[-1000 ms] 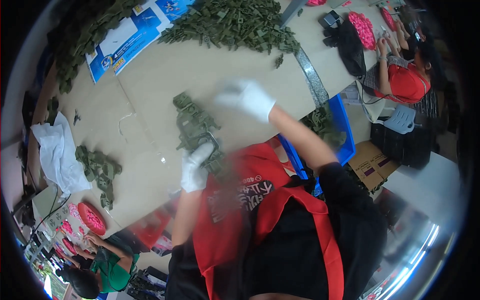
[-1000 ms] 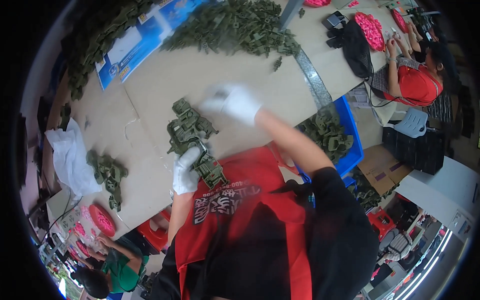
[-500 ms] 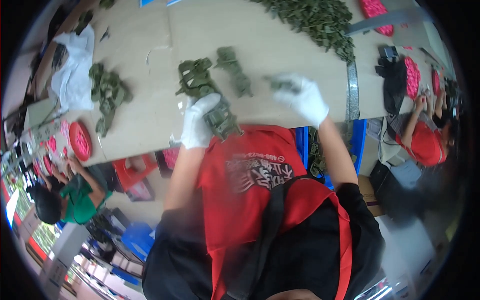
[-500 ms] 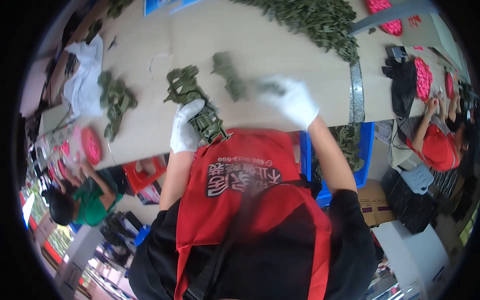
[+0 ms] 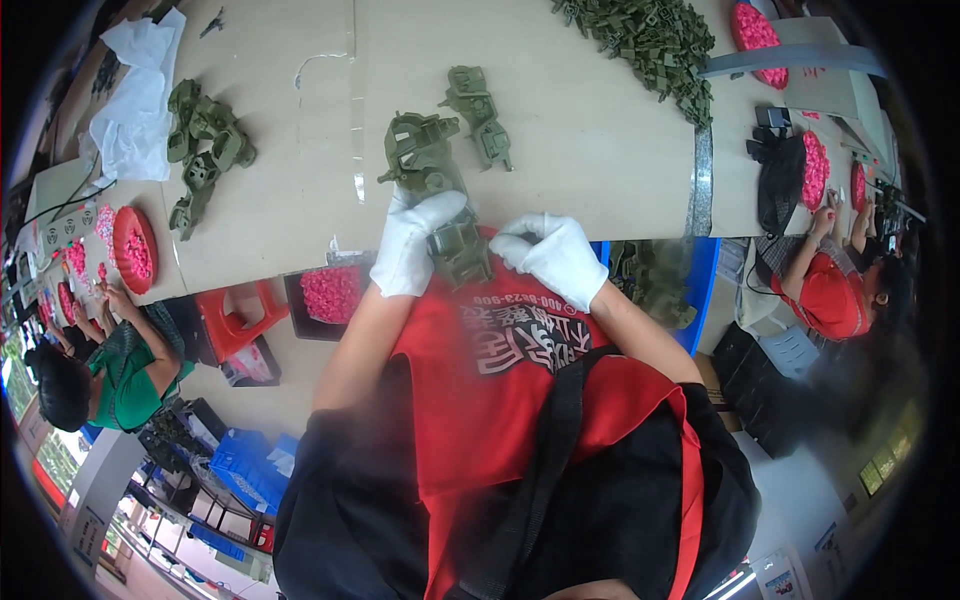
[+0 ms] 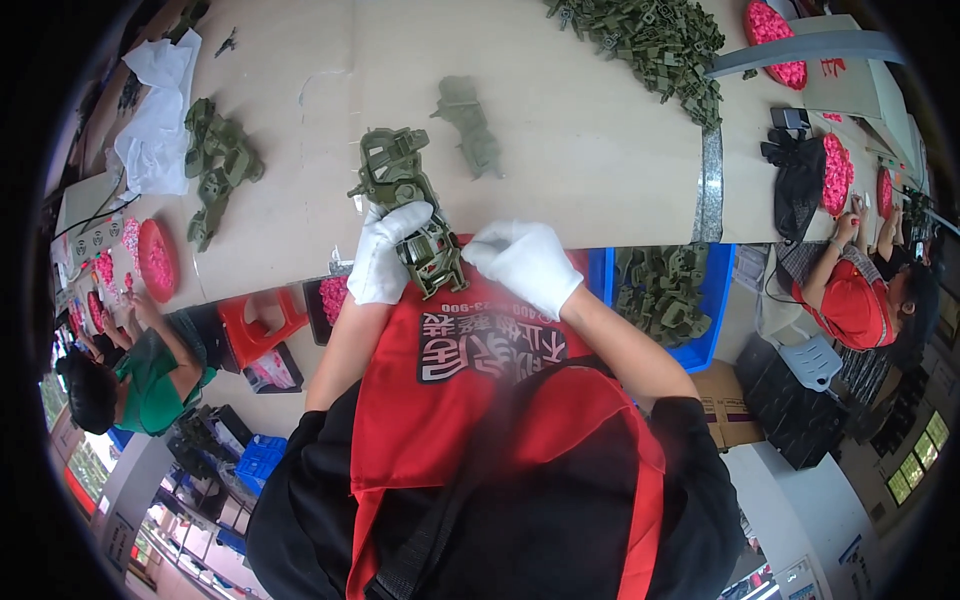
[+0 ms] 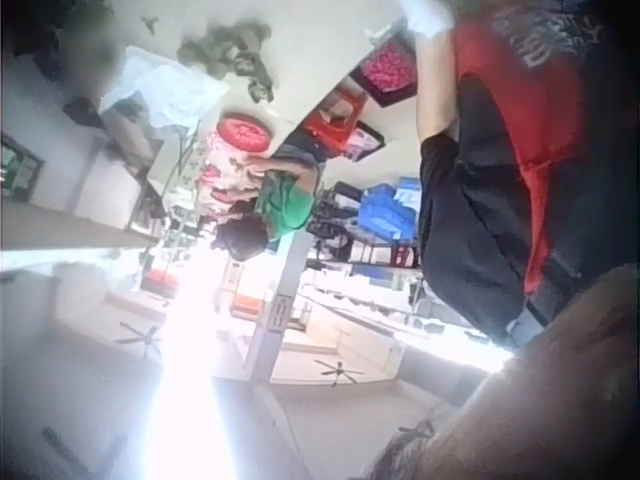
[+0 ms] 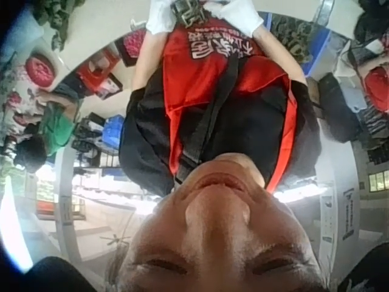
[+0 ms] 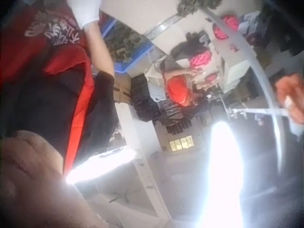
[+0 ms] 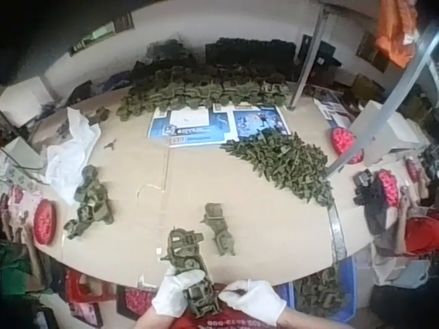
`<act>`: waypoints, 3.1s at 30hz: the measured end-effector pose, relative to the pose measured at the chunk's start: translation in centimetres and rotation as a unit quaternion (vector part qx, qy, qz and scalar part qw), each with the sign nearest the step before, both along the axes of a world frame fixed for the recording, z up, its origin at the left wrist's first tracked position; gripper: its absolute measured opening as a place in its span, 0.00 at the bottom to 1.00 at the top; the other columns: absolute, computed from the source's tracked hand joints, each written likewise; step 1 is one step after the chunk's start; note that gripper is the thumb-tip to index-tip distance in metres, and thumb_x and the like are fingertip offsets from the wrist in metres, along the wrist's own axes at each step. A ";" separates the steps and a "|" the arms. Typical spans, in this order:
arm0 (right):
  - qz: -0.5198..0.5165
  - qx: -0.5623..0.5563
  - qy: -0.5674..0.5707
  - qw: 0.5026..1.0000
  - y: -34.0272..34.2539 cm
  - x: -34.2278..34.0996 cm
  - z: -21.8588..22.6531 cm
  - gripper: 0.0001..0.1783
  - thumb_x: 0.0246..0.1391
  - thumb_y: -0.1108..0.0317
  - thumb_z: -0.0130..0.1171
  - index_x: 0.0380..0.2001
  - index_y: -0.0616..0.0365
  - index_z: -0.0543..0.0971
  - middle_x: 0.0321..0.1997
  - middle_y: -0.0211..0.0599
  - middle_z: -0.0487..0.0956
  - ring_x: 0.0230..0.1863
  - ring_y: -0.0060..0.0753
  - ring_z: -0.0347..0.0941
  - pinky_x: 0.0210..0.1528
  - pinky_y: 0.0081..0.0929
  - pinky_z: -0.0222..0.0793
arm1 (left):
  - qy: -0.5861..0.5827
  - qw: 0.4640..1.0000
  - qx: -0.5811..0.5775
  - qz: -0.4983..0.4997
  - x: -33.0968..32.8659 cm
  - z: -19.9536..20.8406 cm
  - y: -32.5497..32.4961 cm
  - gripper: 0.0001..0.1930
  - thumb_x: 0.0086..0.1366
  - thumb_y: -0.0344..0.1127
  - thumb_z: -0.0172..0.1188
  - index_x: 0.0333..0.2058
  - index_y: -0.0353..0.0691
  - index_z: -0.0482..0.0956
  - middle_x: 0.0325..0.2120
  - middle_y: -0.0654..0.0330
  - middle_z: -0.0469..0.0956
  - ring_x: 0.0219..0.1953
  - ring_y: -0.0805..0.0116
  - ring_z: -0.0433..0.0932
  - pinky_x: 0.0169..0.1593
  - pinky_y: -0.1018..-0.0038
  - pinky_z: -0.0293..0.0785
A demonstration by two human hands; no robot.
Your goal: The person assembles green plastic toy parts by hand at a factory workbench, fitting the components together.
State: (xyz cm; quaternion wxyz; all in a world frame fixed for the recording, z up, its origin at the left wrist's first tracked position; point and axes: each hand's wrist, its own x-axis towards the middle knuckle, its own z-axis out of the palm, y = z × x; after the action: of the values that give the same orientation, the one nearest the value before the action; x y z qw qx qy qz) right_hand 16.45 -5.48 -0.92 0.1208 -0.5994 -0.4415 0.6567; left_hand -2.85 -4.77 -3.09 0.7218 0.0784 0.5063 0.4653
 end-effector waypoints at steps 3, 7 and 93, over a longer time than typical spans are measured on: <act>-0.003 0.054 -0.063 0.997 0.1 0.6 -2.4 0.17 0.51 0.62 0.67 0.35 0.68 0.82 0.28 0.37 0.81 0.28 0.18 0.74 0.33 0.19 0.71 | -0.014 1.000 0.002 0.017 -0.5 -1.3 0.0 0.15 0.55 0.25 0.61 0.43 0.40 0.74 0.32 0.57 0.78 0.33 0.63 0.79 0.38 0.68 0.77; 0.127 0.166 -0.283 0.936 2.8 2.1 -7.0 0.20 0.53 0.50 0.55 0.37 0.55 0.83 0.43 0.52 0.80 0.45 0.54 0.76 0.50 0.42 0.71 | -0.079 0.993 -0.031 0.087 -5.1 -2.5 0.5 0.09 0.60 0.30 0.58 0.39 0.36 0.77 0.31 0.54 0.79 0.31 0.58 0.80 0.37 0.66 0.79; 0.148 0.523 -0.159 0.824 7.6 -5.1 5.3 0.14 0.49 0.67 0.62 0.41 0.48 0.80 0.37 0.39 0.83 0.28 0.45 0.79 0.33 0.35 0.77 | 0.066 0.973 0.218 0.032 -1.5 0.5 -0.2 0.59 0.44 0.83 0.51 0.63 0.37 0.58 0.52 0.57 0.71 0.49 0.69 0.74 0.51 0.70 0.73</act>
State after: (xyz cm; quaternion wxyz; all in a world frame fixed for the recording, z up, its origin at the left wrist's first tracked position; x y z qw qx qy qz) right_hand 11.32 2.08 4.39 0.2453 -0.4698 -0.8153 0.2333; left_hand -4.32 -5.00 -2.58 0.6368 0.2484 0.4416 0.5812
